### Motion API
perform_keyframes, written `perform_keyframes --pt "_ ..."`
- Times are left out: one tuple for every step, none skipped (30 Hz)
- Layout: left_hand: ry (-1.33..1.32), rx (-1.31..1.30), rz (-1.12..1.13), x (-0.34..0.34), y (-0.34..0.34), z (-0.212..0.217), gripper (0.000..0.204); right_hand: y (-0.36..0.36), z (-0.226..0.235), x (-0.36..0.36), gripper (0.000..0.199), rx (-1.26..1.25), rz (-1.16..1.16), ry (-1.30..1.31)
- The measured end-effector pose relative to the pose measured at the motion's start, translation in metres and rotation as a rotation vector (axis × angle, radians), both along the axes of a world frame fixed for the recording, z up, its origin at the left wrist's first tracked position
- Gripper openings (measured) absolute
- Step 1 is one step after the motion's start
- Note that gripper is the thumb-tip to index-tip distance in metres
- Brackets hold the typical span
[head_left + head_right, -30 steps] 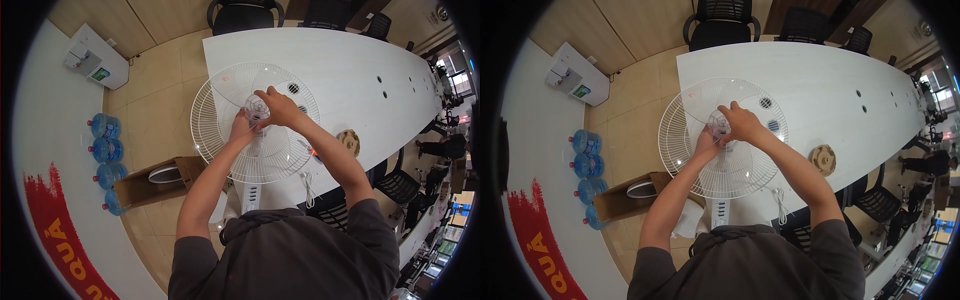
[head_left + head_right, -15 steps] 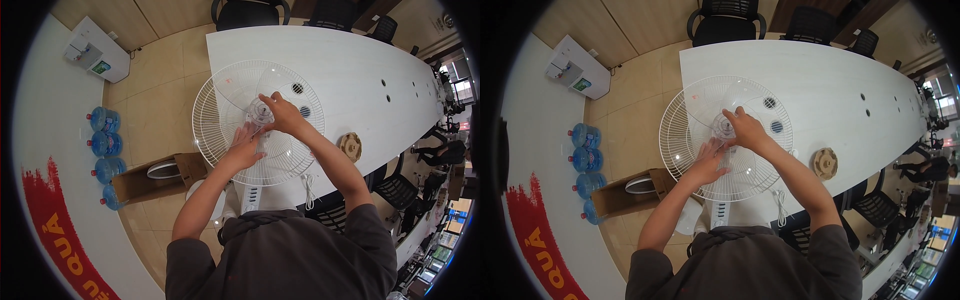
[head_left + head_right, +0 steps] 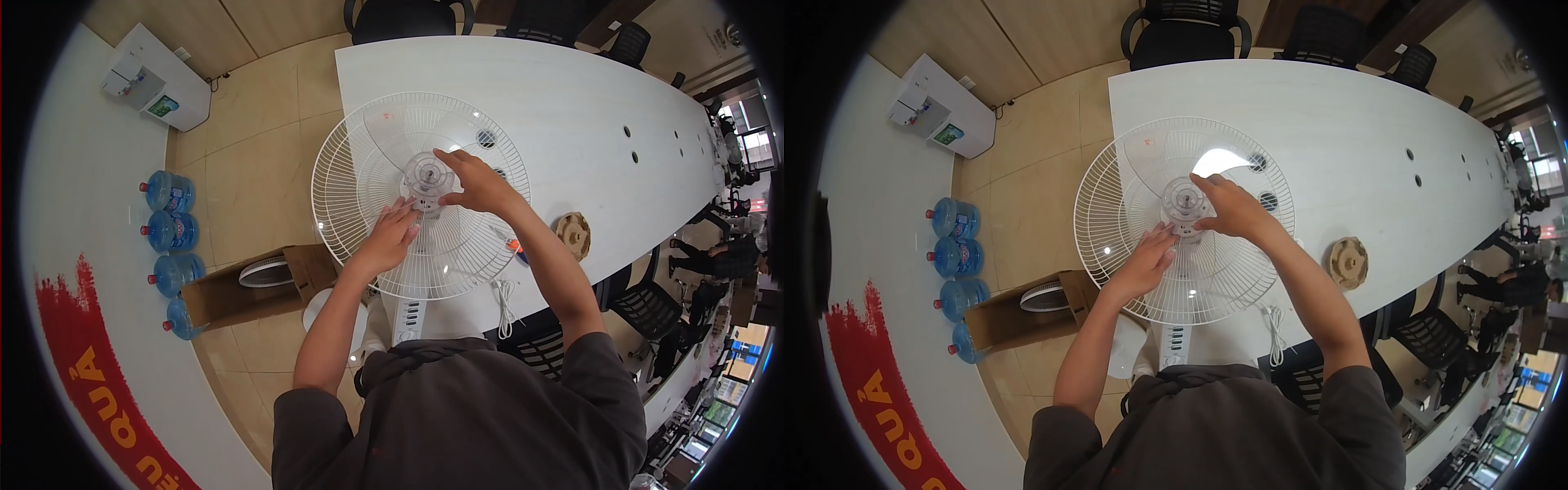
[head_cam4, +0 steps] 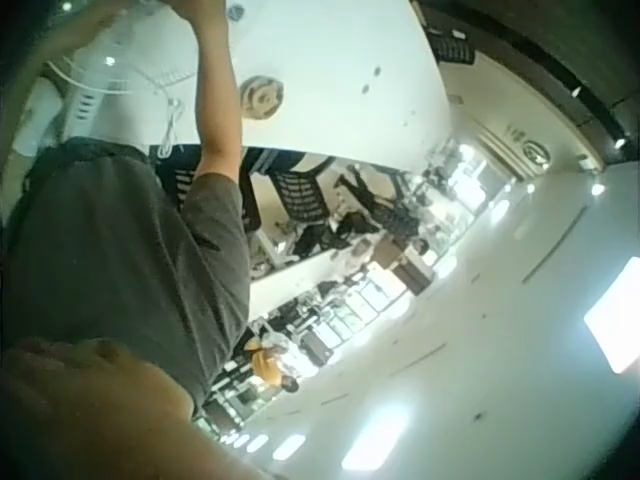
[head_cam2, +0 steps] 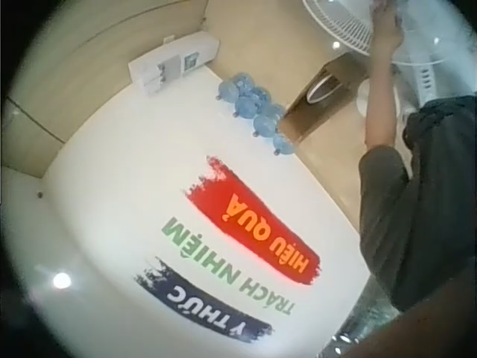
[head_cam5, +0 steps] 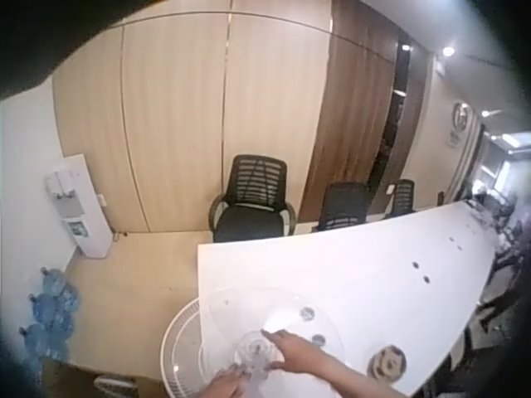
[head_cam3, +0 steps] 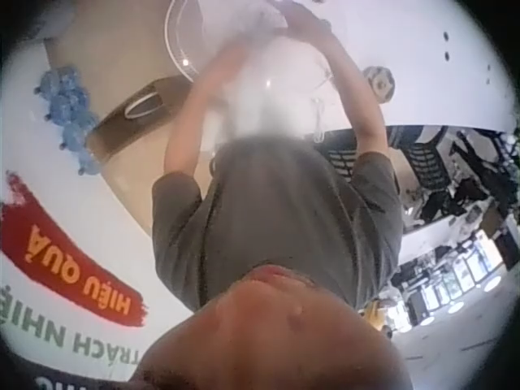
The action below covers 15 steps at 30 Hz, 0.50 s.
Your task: Assembling and disassembling a white electric fan on an office table.
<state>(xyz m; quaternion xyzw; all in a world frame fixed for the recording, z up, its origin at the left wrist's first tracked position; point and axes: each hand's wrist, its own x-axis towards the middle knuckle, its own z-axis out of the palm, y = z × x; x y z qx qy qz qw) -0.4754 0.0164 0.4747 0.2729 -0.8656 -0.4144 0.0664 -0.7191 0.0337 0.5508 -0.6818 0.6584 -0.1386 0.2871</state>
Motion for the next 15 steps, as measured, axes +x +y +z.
perform_keyframes --pt "0.040 0.073 0.031 0.001 -0.001 0.001 0.044 0.002 0.002 -0.003 0.084 -0.037 -0.015 0.007" --pt "0.081 0.146 0.061 0.002 -0.002 0.002 0.043 0.003 0.002 -0.005 0.079 -0.074 -0.031 0.014" --pt "0.080 0.145 0.058 0.003 -0.003 0.002 0.043 0.003 0.001 -0.008 0.079 -0.075 -0.034 0.014" --pt "0.104 0.197 0.076 0.004 -0.004 0.003 0.043 0.003 -0.001 -0.009 0.073 -0.096 -0.056 0.012" --pt "0.128 0.249 0.093 0.004 -0.005 0.003 0.044 0.004 -0.002 -0.010 0.066 -0.117 -0.079 0.009" --pt "0.127 0.249 0.090 0.003 -0.004 0.004 0.044 0.006 -0.002 -0.011 0.066 -0.118 -0.083 0.009" --pt "0.116 0.242 0.086 0.003 -0.003 0.007 0.045 0.007 0.002 -0.009 0.061 -0.077 -0.103 -0.012" --pt "0.104 0.235 0.083 0.004 -0.002 0.008 0.046 0.008 0.005 -0.007 0.055 -0.036 -0.123 -0.032" --pt "0.102 0.235 0.082 0.004 -0.002 0.007 0.046 0.008 0.006 -0.007 0.055 -0.036 -0.124 -0.034" --pt "0.103 0.210 0.077 0.004 -0.002 0.006 0.047 0.009 0.007 -0.007 0.052 -0.043 -0.119 -0.053" --pt "0.103 0.185 0.072 0.004 -0.001 0.005 0.048 0.009 0.007 -0.007 0.050 -0.050 -0.114 -0.073" --pt "0.102 0.184 0.072 0.005 -0.001 0.004 0.048 0.010 0.004 -0.006 0.050 -0.051 -0.114 -0.074" --pt "0.102 0.183 0.072 0.005 -0.001 0.004 0.048 0.012 0.000 -0.004 0.049 -0.131 -0.094 -0.019" --pt "0.102 0.183 0.073 0.005 -0.001 0.004 0.048 0.014 -0.003 -0.003 0.049 -0.210 -0.073 0.037" --pt "0.101 0.183 0.073 0.005 -0.002 0.005 0.048 0.015 -0.005 -0.003 0.049 -0.210 -0.073 0.035"
